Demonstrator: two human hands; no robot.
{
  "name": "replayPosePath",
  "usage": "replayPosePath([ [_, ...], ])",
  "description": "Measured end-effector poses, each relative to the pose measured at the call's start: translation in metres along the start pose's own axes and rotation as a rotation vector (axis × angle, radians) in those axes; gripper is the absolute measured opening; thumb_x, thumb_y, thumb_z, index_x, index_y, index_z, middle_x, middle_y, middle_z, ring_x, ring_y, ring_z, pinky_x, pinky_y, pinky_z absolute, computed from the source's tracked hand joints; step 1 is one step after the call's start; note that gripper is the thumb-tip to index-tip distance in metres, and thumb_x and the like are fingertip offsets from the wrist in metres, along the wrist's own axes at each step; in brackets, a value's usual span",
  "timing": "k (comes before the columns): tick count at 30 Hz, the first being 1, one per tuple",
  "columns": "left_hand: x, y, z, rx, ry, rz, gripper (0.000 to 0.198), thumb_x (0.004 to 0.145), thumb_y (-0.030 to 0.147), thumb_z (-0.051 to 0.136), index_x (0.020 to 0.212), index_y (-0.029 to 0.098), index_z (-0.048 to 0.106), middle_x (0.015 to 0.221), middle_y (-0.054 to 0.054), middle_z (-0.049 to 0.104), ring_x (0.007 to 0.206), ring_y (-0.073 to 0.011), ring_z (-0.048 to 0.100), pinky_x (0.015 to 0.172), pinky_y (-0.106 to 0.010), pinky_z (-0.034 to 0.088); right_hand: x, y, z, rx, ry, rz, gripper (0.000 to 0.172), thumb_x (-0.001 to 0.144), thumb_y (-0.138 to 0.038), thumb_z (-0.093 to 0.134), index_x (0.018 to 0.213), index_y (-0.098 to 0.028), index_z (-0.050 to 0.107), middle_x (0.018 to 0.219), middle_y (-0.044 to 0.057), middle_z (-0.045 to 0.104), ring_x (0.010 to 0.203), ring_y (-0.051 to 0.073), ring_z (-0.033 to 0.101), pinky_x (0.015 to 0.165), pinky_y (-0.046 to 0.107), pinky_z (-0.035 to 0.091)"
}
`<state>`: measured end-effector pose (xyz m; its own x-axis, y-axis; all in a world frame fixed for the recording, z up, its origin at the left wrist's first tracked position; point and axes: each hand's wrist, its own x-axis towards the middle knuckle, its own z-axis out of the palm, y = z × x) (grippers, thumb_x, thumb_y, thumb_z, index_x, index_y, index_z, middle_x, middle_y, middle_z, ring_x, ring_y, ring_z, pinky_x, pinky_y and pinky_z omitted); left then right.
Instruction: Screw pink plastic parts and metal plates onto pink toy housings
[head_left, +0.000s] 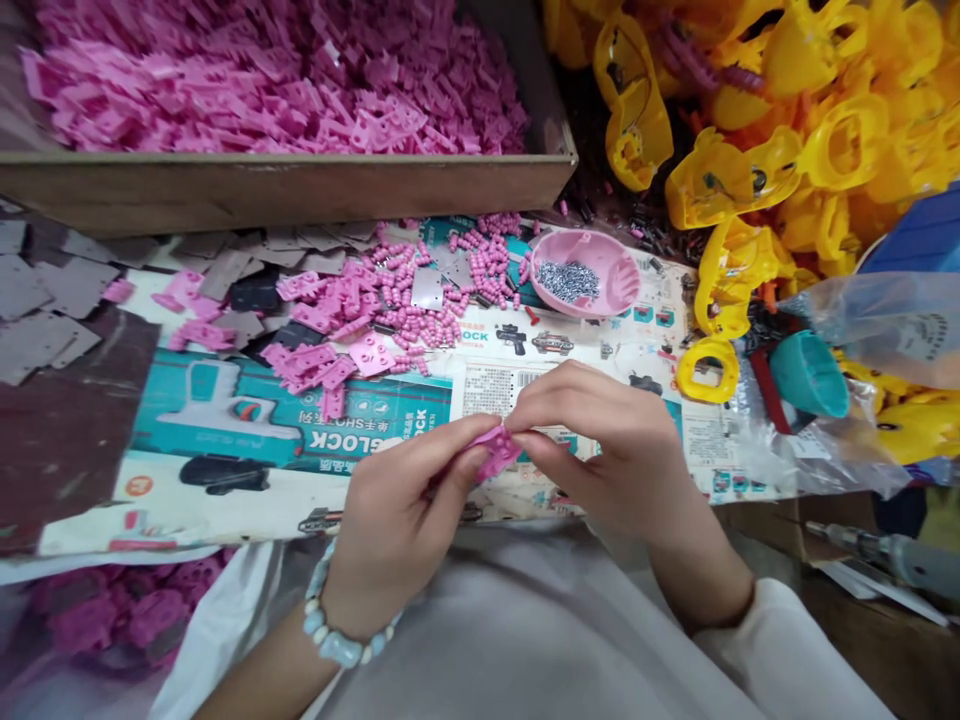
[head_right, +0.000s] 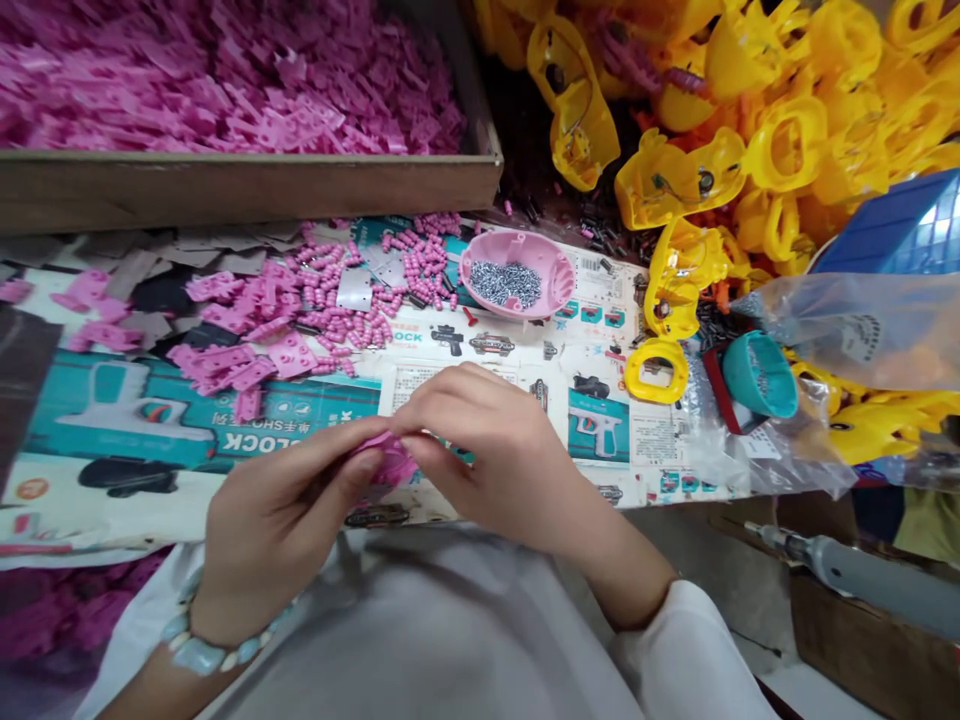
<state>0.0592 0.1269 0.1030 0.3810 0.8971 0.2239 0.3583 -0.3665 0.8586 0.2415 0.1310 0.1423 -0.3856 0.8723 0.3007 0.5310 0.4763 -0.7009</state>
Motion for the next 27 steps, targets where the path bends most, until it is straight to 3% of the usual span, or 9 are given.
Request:
replayPosePath([
  [8, -0.001, 0.002, -0.001, 0.05, 0.023, 0.016, 0.018, 0.091, 0.016, 0.053, 0.102, 0.013, 0.067, 0.093, 0.001, 0.071, 0.077, -0.0051, 0.067, 0.07, -0.007, 0.047, 0.004, -0.003, -0.005, 0.09, -0.052, 0.014, 0.005, 0.083, -0.006, 0.062, 0.086, -0.006, 0.066, 0.083, 0.005, 0.063, 0.079, 0.008, 0.056, 0.071, 0.02, 0.046],
  [17, -0.006, -0.001, 0.002, 0.249, 0.09, 0.12, 0.014, 0.091, 0.025, 0.056, 0.096, 0.014, 0.064, 0.082, -0.002, 0.071, 0.071, -0.0125, 0.066, 0.064, -0.021, 0.047, 0.003, -0.005, 0.001, 0.047, -0.107, 0.105, 0.003, 0.083, -0.011, 0.062, 0.085, -0.01, 0.06, 0.08, 0.0, 0.06, 0.076, 0.007, 0.054, 0.068, 0.019, 0.043],
  [23, -0.007, -0.007, -0.008, 0.066, 0.056, 0.051, 0.008, 0.089, 0.023, 0.059, 0.089, 0.016, 0.064, 0.075, 0.003, 0.068, 0.062, -0.0062, 0.062, 0.059, -0.015, 0.045, 0.015, -0.002, -0.001, 0.147, -0.203, 0.076, 0.009, 0.079, -0.01, 0.068, 0.086, -0.01, 0.062, 0.082, 0.0, 0.063, 0.076, 0.007, 0.056, 0.07, 0.019, 0.044],
  [27, -0.009, -0.006, -0.012, 0.006, 0.061, -0.008, 0.006, 0.088, 0.023, 0.061, 0.085, 0.018, 0.064, 0.073, 0.003, 0.068, 0.059, -0.0067, 0.061, 0.056, -0.016, 0.045, 0.042, 0.011, 0.01, -0.081, -0.119, 0.011, 0.018, 0.088, -0.025, 0.061, 0.093, -0.008, 0.066, 0.091, 0.004, 0.065, 0.087, 0.012, 0.059, 0.079, 0.024, 0.045],
])
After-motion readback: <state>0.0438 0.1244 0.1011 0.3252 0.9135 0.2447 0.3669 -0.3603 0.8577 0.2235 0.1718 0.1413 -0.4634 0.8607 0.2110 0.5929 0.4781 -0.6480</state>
